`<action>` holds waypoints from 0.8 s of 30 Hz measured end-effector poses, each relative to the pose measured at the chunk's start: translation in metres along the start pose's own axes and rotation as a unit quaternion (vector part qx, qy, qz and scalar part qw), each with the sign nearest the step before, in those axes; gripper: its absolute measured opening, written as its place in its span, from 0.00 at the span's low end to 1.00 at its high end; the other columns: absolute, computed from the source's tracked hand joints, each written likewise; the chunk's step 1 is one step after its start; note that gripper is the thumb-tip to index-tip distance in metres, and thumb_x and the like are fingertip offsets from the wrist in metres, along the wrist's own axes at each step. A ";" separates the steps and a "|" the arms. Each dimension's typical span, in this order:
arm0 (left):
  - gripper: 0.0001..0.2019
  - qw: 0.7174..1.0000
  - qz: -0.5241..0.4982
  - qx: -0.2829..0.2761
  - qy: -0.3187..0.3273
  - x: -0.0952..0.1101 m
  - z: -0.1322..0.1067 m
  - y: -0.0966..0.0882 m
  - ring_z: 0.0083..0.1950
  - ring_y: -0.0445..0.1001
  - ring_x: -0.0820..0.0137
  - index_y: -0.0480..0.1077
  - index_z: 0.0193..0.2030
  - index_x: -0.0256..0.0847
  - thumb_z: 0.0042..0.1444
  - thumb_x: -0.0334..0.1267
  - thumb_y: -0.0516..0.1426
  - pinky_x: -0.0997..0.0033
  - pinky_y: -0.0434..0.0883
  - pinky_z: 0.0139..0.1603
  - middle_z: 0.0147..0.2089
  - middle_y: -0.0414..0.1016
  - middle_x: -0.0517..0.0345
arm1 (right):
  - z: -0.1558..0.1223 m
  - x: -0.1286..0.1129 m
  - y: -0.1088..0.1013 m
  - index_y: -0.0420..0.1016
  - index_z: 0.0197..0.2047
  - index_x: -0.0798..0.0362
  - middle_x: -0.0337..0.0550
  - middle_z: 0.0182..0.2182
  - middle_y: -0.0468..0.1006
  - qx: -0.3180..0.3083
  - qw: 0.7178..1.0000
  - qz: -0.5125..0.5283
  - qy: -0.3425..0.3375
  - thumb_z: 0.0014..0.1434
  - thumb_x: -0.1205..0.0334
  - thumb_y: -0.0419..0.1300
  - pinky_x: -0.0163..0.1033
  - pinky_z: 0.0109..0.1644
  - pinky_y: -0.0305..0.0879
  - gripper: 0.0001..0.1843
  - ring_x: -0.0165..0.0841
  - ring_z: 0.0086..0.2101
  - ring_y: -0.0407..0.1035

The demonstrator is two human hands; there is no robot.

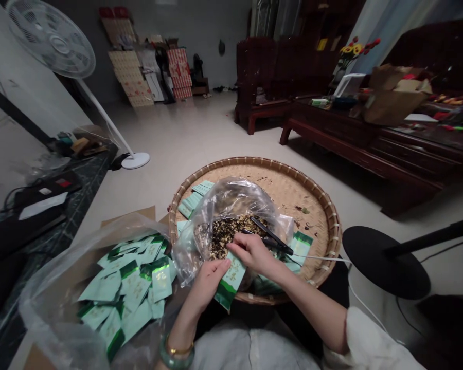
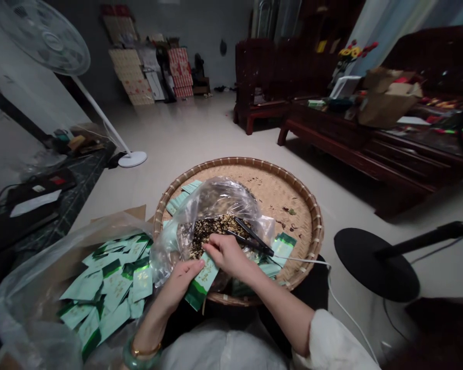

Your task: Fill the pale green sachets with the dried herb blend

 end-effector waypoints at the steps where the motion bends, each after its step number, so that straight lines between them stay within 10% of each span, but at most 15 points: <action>1: 0.24 1.000 -0.010 0.001 -0.007 -0.001 -0.002 0.000 0.23 0.60 0.74 0.71 0.21 0.35 0.48 0.57 0.60 0.76 0.57 0.24 0.20 0.67 0.60 | 0.000 0.001 0.000 0.57 0.19 0.53 0.33 0.17 0.58 -0.004 1.000 0.025 0.018 0.60 0.49 0.53 0.32 0.26 0.49 0.23 0.26 0.22 0.53; 7: 0.19 0.977 -0.161 0.133 -0.032 -0.006 -0.017 -0.014 0.29 0.75 0.65 0.75 0.29 0.33 0.46 0.52 0.64 0.70 0.71 0.29 0.27 0.78 0.52 | -0.011 0.020 -0.018 0.70 0.35 0.54 0.33 0.16 0.64 0.026 0.972 0.178 0.148 0.58 0.34 0.46 0.32 0.20 0.52 0.31 0.27 0.16 0.56; 10: 0.11 0.890 -0.294 0.347 0.026 -0.004 -0.030 -0.047 0.38 0.78 0.65 0.74 0.39 0.36 0.56 0.42 0.58 0.68 0.75 0.41 0.35 0.80 0.52 | -0.027 0.037 -0.026 0.70 0.35 0.54 0.35 0.17 0.66 0.045 0.969 0.179 0.167 0.56 0.32 0.47 0.33 0.20 0.55 0.32 0.27 0.16 0.58; 14: 0.16 0.784 -0.381 0.479 0.103 -0.001 -0.050 -0.087 0.54 0.73 0.68 0.68 0.50 0.41 0.65 0.43 0.44 0.65 0.69 0.57 0.55 0.73 0.48 | -0.046 0.054 -0.027 0.71 0.37 0.54 0.37 0.18 0.69 0.065 0.980 0.102 0.158 0.61 0.36 0.41 0.35 0.22 0.59 0.31 0.30 0.18 0.63; 19: 0.16 0.811 -0.325 0.465 0.142 -0.003 -0.062 -0.066 0.60 0.69 0.67 0.65 0.54 0.38 0.59 0.36 0.55 0.67 0.60 0.65 0.61 0.66 0.43 | -0.055 0.061 -0.028 0.73 0.37 0.55 0.39 0.20 0.71 0.087 0.988 0.004 0.126 0.63 0.44 0.43 0.36 0.29 0.61 0.26 0.33 0.24 0.68; 24: 0.16 0.947 0.038 0.250 0.200 -0.008 -0.041 -0.010 0.58 0.71 0.62 0.73 0.50 0.39 0.55 0.39 0.58 0.59 0.63 0.62 0.55 0.75 0.48 | -0.058 0.059 -0.028 0.75 0.33 0.54 0.43 0.28 0.77 0.090 0.988 -0.088 0.085 0.62 0.54 0.50 0.37 0.37 0.61 0.17 0.35 0.31 0.69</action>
Point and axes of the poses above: each hand's wrist, its own z-axis towards the middle knuckle, its own y-axis out of the palm, x = y × z, the point moved 1 cm from there along z, towards the middle knuckle
